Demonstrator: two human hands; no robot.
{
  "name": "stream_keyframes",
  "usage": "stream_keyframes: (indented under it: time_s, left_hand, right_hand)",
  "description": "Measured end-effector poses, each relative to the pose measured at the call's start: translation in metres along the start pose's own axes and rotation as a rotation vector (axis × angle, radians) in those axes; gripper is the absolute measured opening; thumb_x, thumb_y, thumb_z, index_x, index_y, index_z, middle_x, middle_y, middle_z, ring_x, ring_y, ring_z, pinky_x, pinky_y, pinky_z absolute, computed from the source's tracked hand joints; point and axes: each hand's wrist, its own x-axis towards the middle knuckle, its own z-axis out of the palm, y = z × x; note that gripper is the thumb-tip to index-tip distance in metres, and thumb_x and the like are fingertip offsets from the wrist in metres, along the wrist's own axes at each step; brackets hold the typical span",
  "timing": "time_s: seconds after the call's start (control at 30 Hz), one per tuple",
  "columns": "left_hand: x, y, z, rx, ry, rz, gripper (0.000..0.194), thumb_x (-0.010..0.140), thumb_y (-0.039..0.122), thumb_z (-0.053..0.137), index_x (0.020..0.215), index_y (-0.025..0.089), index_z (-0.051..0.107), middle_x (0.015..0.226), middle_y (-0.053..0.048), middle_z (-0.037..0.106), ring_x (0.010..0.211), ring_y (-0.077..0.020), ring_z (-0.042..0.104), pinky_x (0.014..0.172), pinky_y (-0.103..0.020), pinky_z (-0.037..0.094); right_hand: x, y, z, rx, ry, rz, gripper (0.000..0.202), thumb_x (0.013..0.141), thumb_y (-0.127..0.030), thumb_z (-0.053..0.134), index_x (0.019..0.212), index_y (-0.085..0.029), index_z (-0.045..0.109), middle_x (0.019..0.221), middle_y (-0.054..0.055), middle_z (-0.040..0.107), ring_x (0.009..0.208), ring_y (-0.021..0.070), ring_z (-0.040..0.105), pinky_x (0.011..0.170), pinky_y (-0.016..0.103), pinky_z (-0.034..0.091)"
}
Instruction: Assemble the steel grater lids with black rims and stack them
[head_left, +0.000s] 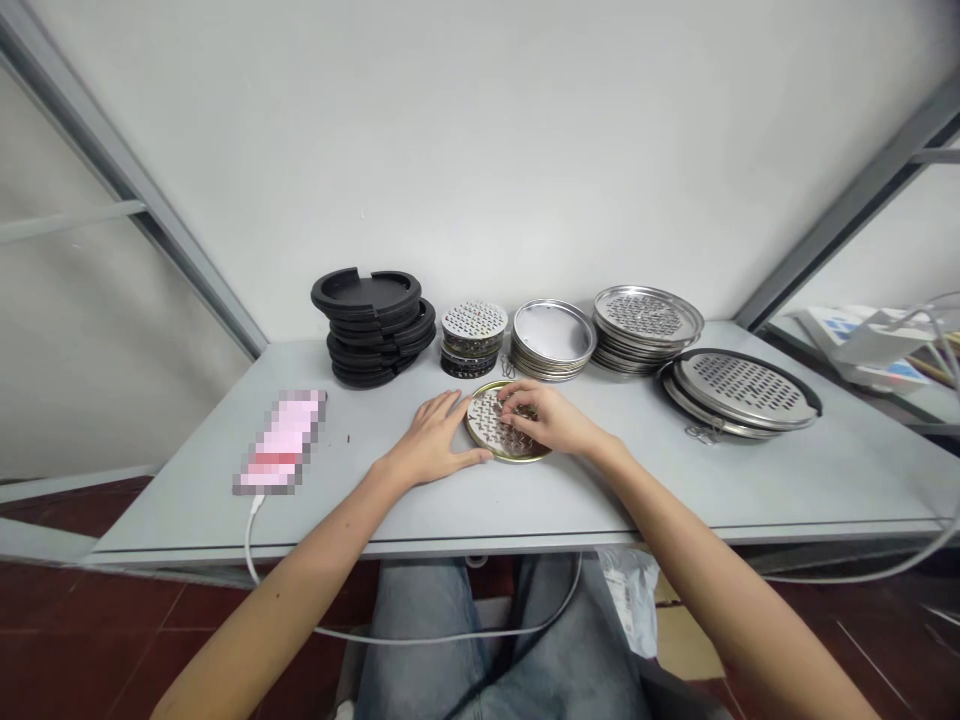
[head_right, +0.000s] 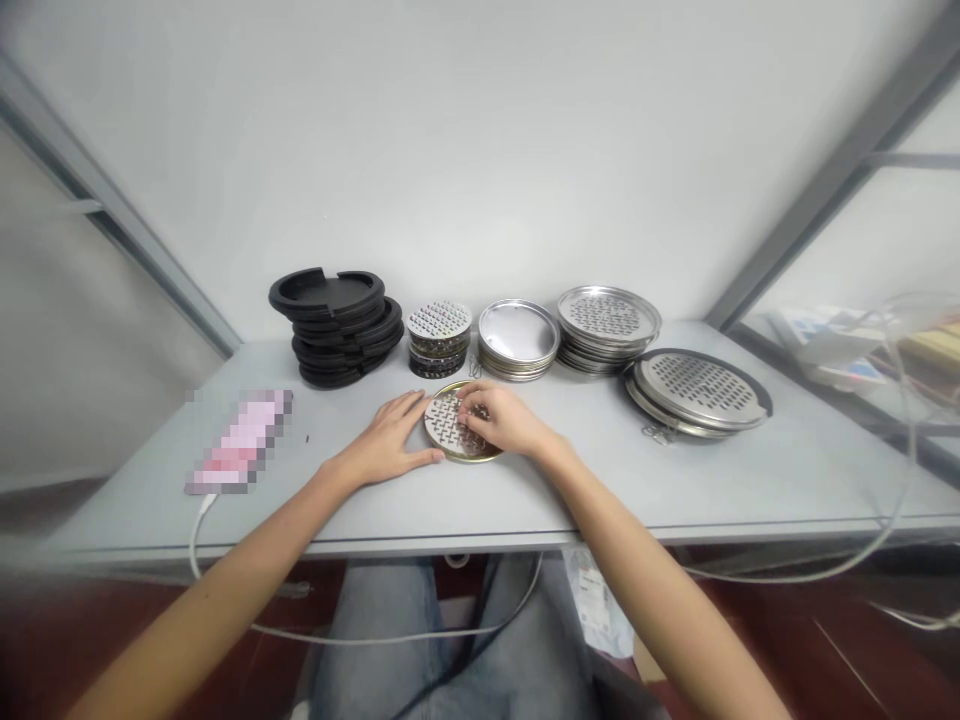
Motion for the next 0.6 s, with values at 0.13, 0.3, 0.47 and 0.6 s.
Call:
stream_keyframes:
  time_s: [0.13,0.3,0.47,0.6]
  left_hand:
    - [0.002,-0.001,0.000,-0.076,0.091,0.026,0.080,0.086,0.063,0.054,0.147,0.017,0.031,0.152,-0.017,0.034,0.141,-0.0319,0.031,0.115,-0.049,0.028]
    - [0.002,0.001,-0.001,-0.095,0.167,0.080,0.069,0.085,0.056,0.060,0.140,0.017,0.043,0.147,-0.017,0.041,0.136,-0.0327,0.039,0.112,-0.050,0.033]
    - [0.000,0.004,-0.004,-0.091,0.190,0.295,0.034,0.084,0.041,0.067,0.112,0.022,0.067,0.133,-0.011,0.056,0.128,-0.0278,0.047,0.109,-0.044,0.038]
    - [0.002,0.002,-0.005,-0.080,0.111,0.362,0.029,0.082,0.040,0.071,0.106,0.024,0.070,0.118,-0.007,0.066,0.121,-0.0264,0.053,0.105,-0.043,0.041]
  right_hand:
    - [0.001,-0.001,0.000,0.046,0.057,-0.019,0.010,0.085,-0.020,0.060,0.081,-0.020,0.069,0.108,0.008,0.066,0.102,0.0215,0.063,0.096,0.039,0.047]
    - [0.000,-0.003,-0.011,0.146,0.174,0.014,0.012,0.085,-0.027,0.061,0.082,-0.020,0.070,0.108,0.008,0.067,0.102,0.0217,0.064,0.095,0.039,0.046]
    - [-0.002,0.001,-0.026,0.274,0.330,0.120,0.018,0.082,-0.037,0.066,0.081,-0.019,0.069,0.108,0.010,0.069,0.101,0.0233,0.065,0.091,0.039,0.049]
    - [-0.006,0.003,-0.032,0.142,0.382,0.145,0.017,0.082,-0.036,0.064,0.079,-0.019,0.068,0.105,0.010,0.069,0.096,0.0230,0.066,0.089,0.038,0.050]
